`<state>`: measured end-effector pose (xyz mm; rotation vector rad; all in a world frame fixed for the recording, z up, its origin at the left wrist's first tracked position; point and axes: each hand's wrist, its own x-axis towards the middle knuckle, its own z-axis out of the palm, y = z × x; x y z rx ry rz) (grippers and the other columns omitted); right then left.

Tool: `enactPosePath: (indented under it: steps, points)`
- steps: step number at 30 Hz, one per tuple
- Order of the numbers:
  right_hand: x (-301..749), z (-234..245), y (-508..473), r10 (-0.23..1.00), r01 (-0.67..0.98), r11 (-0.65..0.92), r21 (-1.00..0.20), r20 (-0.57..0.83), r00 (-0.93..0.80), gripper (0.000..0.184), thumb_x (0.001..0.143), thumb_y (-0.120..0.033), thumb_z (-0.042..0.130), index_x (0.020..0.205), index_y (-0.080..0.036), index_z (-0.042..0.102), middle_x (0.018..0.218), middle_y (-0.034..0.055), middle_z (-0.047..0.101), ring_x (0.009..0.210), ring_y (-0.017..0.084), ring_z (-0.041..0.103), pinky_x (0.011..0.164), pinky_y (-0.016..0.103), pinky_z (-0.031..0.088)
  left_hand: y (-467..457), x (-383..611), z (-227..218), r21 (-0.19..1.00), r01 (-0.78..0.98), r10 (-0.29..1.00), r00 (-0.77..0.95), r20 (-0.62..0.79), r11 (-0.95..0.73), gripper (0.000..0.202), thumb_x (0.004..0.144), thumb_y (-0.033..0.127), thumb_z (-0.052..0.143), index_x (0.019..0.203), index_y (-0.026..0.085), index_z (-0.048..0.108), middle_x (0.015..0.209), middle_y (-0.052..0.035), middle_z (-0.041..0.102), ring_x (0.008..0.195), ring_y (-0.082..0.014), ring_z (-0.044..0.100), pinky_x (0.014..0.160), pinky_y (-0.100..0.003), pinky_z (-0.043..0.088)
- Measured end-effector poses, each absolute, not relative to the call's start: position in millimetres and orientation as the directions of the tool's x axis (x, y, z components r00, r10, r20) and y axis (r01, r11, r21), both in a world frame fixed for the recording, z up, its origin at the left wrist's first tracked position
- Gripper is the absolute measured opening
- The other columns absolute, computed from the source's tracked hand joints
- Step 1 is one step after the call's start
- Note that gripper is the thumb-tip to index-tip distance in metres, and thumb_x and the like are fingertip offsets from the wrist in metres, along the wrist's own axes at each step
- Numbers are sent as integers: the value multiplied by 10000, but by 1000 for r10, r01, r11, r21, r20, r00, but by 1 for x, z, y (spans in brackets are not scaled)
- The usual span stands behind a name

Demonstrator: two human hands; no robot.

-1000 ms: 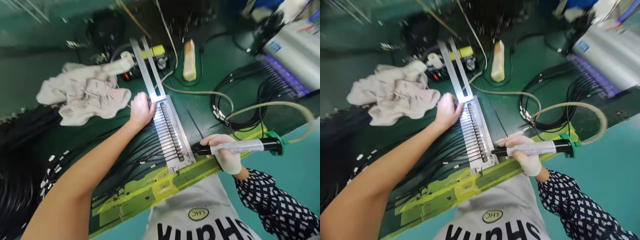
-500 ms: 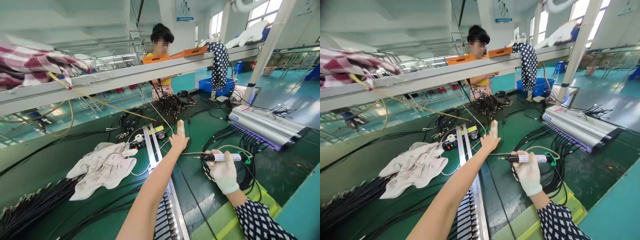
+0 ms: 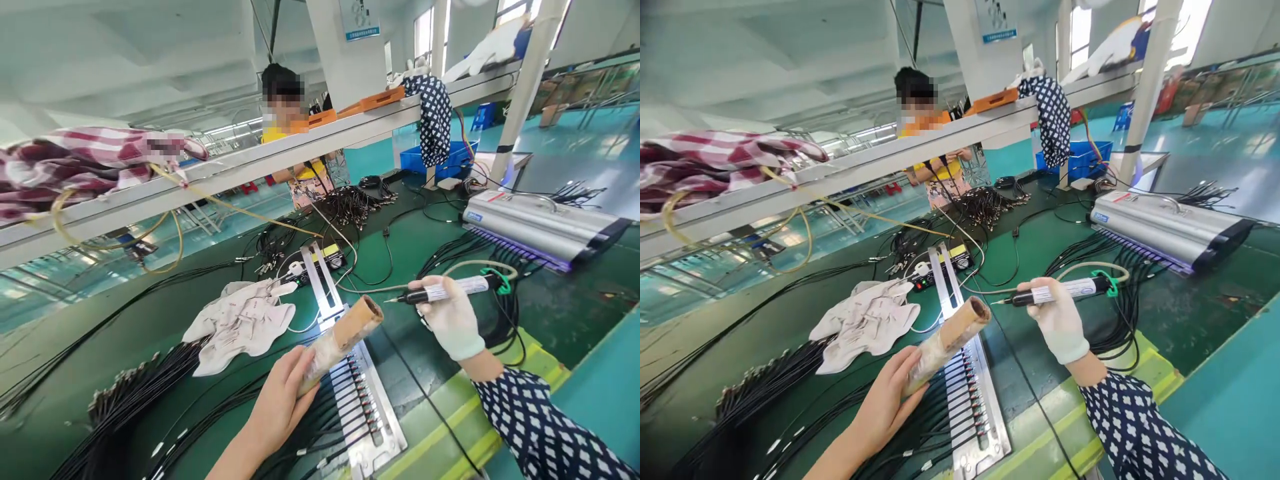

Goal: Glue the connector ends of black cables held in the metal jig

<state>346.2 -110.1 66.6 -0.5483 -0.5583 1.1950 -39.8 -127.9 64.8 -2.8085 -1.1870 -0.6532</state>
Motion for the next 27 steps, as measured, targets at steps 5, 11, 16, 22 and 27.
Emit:
enactPosePath:
  steps: [5,11,16,22,27]
  points:
    - [307,80,-121,975,-527,220,-821,195,103,341,905,-524,637,924,-194,720,963,77,770,526,104,583,441,228,487,-162,-53,62,94,699,656,604,452,-709,848,900,208,583,1610,388,155,1359,-142,590,1203,-299,649,962,-481,614]
    - [307,93,-121,966,-297,189,-936,231,-115,350,873,-501,692,957,-165,741,914,78,758,542,107,579,424,206,442,-176,-63,65,65,657,610,652,450,-751,818,898,176,585,1596,392,216,1310,-123,620,1146,-266,673,930,-428,630]
    - [294,91,-124,948,-230,168,-959,221,-228,436,885,-547,655,1160,-220,739,1129,68,721,784,157,639,648,274,551,-194,-51,66,258,645,690,619,376,-719,803,904,237,563,1607,362,196,1426,-130,552,1286,-278,603,1031,-421,599]
    - [276,88,-115,935,-329,33,-944,145,-322,743,898,-774,475,1440,-273,563,1346,92,650,1185,273,623,1058,462,478,-209,-33,64,461,640,785,554,278,-615,791,912,246,554,1600,398,193,1482,-129,501,1311,-297,584,1033,-438,596]
    - [286,88,-96,951,-442,-96,-892,50,-307,736,906,-778,458,1360,-223,626,1351,134,655,1259,315,597,1121,513,422,-210,-17,68,668,569,841,515,167,-480,667,965,307,526,1569,399,257,1510,-104,466,1359,-286,527,1089,-441,529]
